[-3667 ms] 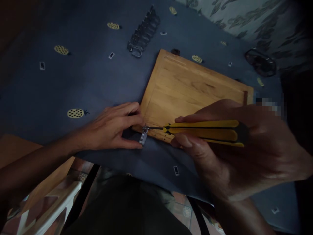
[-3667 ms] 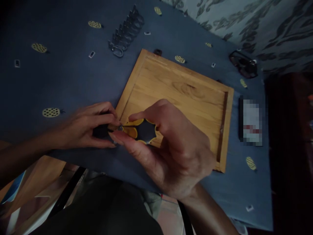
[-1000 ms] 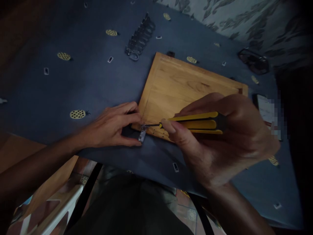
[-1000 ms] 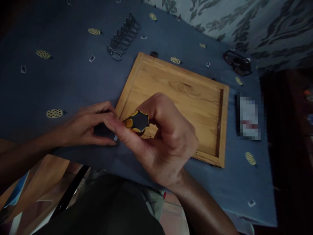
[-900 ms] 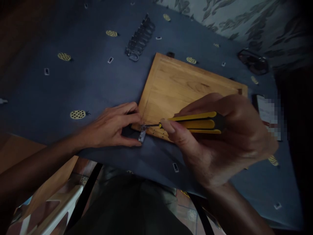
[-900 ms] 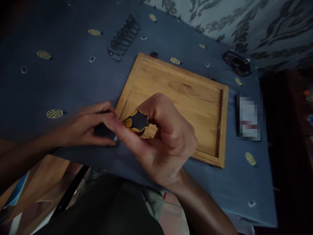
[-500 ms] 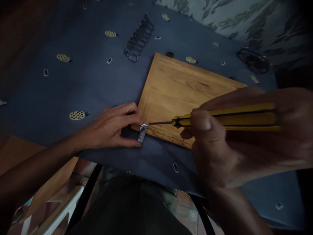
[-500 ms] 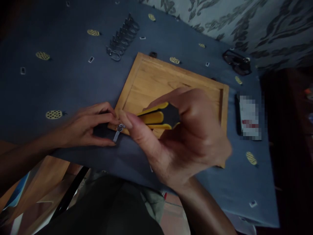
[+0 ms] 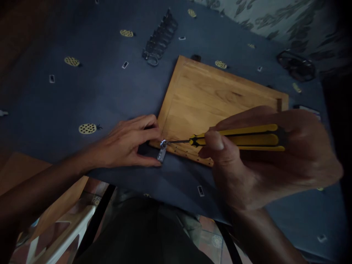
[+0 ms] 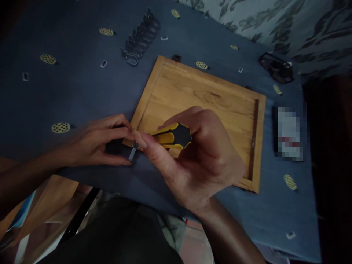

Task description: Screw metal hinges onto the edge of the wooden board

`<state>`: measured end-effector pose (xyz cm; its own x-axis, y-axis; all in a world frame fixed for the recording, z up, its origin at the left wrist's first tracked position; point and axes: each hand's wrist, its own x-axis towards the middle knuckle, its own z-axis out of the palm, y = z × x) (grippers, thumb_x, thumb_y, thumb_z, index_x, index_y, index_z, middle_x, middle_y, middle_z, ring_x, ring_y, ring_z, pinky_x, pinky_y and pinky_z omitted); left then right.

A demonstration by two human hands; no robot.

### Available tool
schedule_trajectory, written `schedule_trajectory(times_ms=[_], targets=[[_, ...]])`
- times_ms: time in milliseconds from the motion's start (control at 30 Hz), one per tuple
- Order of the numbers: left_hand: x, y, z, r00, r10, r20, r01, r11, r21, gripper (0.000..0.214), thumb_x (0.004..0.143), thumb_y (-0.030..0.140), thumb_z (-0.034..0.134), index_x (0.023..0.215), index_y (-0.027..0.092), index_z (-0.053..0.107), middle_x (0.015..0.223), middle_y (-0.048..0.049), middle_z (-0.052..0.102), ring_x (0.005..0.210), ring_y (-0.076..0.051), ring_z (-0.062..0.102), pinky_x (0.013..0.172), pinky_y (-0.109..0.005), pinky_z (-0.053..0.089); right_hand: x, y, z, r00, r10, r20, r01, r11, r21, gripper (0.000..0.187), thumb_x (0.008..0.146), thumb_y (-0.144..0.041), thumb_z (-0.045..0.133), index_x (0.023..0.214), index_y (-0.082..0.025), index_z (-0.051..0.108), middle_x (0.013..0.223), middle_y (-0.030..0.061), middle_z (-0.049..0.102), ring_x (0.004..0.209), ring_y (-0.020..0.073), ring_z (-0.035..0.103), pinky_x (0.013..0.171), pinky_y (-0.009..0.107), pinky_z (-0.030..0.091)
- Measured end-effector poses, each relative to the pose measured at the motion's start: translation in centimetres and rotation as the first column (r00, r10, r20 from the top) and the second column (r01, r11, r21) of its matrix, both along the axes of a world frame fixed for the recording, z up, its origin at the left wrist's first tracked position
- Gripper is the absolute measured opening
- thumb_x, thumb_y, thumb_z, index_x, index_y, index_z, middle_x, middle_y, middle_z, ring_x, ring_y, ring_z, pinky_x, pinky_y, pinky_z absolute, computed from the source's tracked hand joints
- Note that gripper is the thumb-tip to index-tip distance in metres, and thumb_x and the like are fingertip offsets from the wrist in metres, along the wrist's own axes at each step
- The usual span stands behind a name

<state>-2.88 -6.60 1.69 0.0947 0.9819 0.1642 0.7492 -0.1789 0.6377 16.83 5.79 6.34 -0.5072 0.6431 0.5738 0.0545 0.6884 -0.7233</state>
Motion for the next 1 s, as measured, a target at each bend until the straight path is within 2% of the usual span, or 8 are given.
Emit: schedule_trajectory(times_ms=[133,233,333,400,467,767,900,1000], targets=[[0.0,0.0,-0.1,1.0,-0.015,-0.006,0.015,1.0,-0.002,0.031,0.099,0.045,0.073,0.115,0.019,0.071,0.109,-0.0056,0.06,0.1,-0.022,0.06,0.078,-0.031,0.046,0.4,-0.4,0.3,1.0,-0.017,-0.001,0.017,1.0,-0.019,0.021,0.088,-0.033,0.087,0.078,-0.026,0.07,0.079,0.001,0.07,0.066,0.02,0.063,0.064,0.041,0.052],[0.0,0.1,0.1,1.0,-0.011,-0.006,0.011,1.0,-0.005,0.03,0.099,0.044,0.073,0.115,0.018,0.071,0.108,-0.0055,0.059,0.099,-0.022,0.06,0.078,-0.031,0.046,0.3,-0.1,0.1,1.0,-0.014,0.008,0.014,0.999,-0.038,0.021,0.09,-0.038,0.084,0.08,-0.027,0.07,0.081,0.0013,0.071,0.068,0.022,0.067,0.063,0.043,0.056],[0.1,0.1,0.4,1.0,-0.01,-0.012,0.01,1.0,-0.027,0.028,0.101,0.041,0.071,0.116,0.018,0.071,0.108,-0.0052,0.058,0.099,-0.021,0.06,0.079,-0.031,0.045,-0.1,0.3,0.2,0.993,0.12,-0.005,-0.12,0.992,-0.022,0.02,0.091,-0.047,0.082,0.092,-0.029,0.075,0.083,0.004,0.074,0.078,0.03,0.075,0.061,0.046,0.06],[0.1,0.1,0.5,1.0,-0.025,-0.017,0.024,0.999,-0.037,0.029,0.1,0.04,0.073,0.118,0.018,0.071,0.108,-0.0053,0.058,0.1,-0.021,0.06,0.079,-0.031,0.045,-0.6,0.4,0.5,0.979,0.205,-0.015,-0.205,0.979,-0.013,0.027,0.089,-0.052,0.082,0.102,-0.03,0.076,0.084,0.0056,0.076,0.086,0.0352,0.078,0.06,0.048,0.062],[0.1,0.1,0.5,0.999,-0.03,-0.013,0.03,0.999,-0.022,0.031,0.099,0.041,0.075,0.12,0.018,0.071,0.109,-0.0052,0.058,0.1,-0.021,0.06,0.078,-0.03,0.045,-1.0,0.3,0.8,0.972,0.234,-0.018,-0.234,0.972,-0.01,0.032,0.087,-0.054,0.083,0.108,-0.03,0.076,0.086,0.0062,0.078,0.091,0.0372,0.079,0.061,0.049,0.064],[0.0,0.2,0.3,0.999,-0.015,-0.031,0.014,0.999,-0.033,0.029,0.098,0.045,0.075,0.109,0.019,0.067,0.108,-0.0048,0.058,0.1,-0.022,0.06,0.077,-0.03,0.044,-1.8,-0.1,1.2,0.974,0.227,-0.003,-0.227,0.974,-0.023,0.035,0.087,-0.049,0.084,0.115,-0.032,0.075,0.092,0.0065,0.079,0.1,0.0388,0.079,0.067,0.051,0.066],[0.0,0.1,0.3,1.0,-0.012,-0.016,0.011,0.999,-0.043,0.028,0.101,0.044,0.07,0.115,0.019,0.068,0.109,-0.0045,0.058,0.1,-0.021,0.06,0.079,-0.03,0.044,-2.0,-0.3,1.0,0.974,0.225,0.006,-0.225,0.974,-0.031,0.035,0.086,-0.048,0.084,0.117,-0.033,0.074,0.093,0.0065,0.079,0.103,0.0391,0.078,0.07,0.052,0.067],[-0.1,0.1,0.2,1.0,-0.019,-0.003,0.019,1.0,0.004,0.03,0.102,0.045,0.07,0.118,0.02,0.07,0.108,-0.0045,0.058,0.1,-0.021,0.06,0.078,-0.03,0.044,-2.1,-0.3,0.9,0.975,0.224,0.012,-0.223,0.974,-0.039,0.036,0.086,-0.046,0.084,0.118,-0.033,0.074,0.094,0.0064,0.079,0.105,0.0392,0.077,0.073,0.053,0.067]])
